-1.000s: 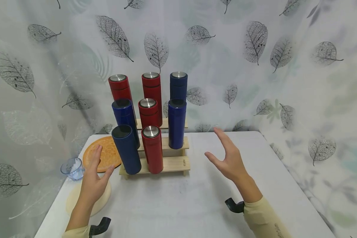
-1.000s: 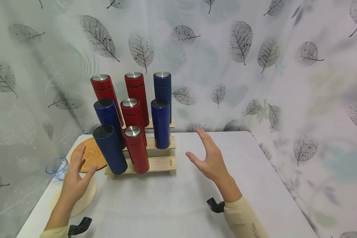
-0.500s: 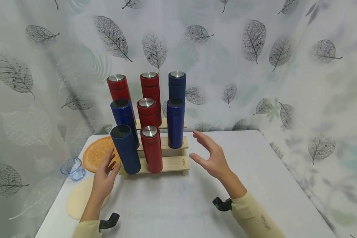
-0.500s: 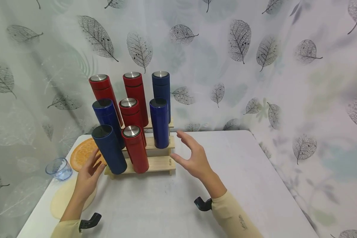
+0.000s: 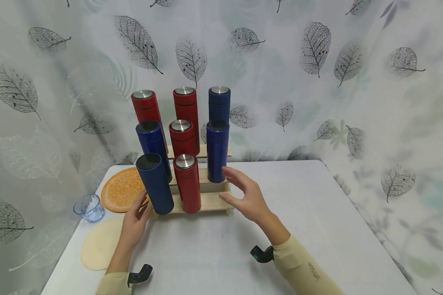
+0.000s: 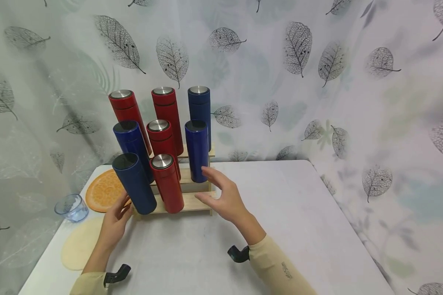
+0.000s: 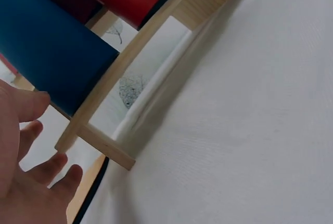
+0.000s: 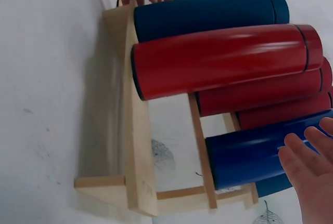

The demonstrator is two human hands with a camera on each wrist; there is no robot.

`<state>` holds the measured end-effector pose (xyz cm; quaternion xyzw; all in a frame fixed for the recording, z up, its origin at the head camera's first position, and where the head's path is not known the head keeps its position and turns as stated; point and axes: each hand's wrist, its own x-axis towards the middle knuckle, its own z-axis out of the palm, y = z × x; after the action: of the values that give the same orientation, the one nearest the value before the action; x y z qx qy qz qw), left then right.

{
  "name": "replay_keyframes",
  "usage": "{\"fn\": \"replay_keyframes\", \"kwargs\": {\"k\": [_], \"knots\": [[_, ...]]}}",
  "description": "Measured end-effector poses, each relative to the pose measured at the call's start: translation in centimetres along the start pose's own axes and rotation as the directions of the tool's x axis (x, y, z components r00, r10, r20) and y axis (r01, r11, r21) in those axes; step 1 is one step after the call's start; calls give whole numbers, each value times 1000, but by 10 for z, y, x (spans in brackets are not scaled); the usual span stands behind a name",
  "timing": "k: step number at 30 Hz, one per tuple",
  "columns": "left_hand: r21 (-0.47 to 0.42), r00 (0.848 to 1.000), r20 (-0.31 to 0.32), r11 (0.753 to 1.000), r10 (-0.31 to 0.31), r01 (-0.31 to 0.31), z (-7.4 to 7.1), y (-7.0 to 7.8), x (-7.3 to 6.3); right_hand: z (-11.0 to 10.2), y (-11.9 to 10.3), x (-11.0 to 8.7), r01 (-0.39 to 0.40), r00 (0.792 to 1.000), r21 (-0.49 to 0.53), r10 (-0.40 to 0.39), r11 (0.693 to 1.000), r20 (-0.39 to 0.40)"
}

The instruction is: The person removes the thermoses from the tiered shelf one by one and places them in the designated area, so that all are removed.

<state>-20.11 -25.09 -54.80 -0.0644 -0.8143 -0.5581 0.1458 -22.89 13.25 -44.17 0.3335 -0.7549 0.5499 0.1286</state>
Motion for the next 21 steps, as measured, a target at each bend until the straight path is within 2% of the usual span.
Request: {"fn": "replay_keyframes", "kwargs": {"k": [9, 17, 21], "knots": [[19, 997, 52, 999, -51, 50, 5, -13, -5, 26, 17, 4, -91, 996, 65, 89, 994, 29], [-27, 999, 38, 1000, -1, 2, 9, -24, -9, 44, 31, 7, -119, 993, 65, 117, 991, 35], [-4, 999, 36, 1000, -7, 7, 9, -23, -10, 54, 32, 10, -134, 990, 80, 131, 988, 49]]}}
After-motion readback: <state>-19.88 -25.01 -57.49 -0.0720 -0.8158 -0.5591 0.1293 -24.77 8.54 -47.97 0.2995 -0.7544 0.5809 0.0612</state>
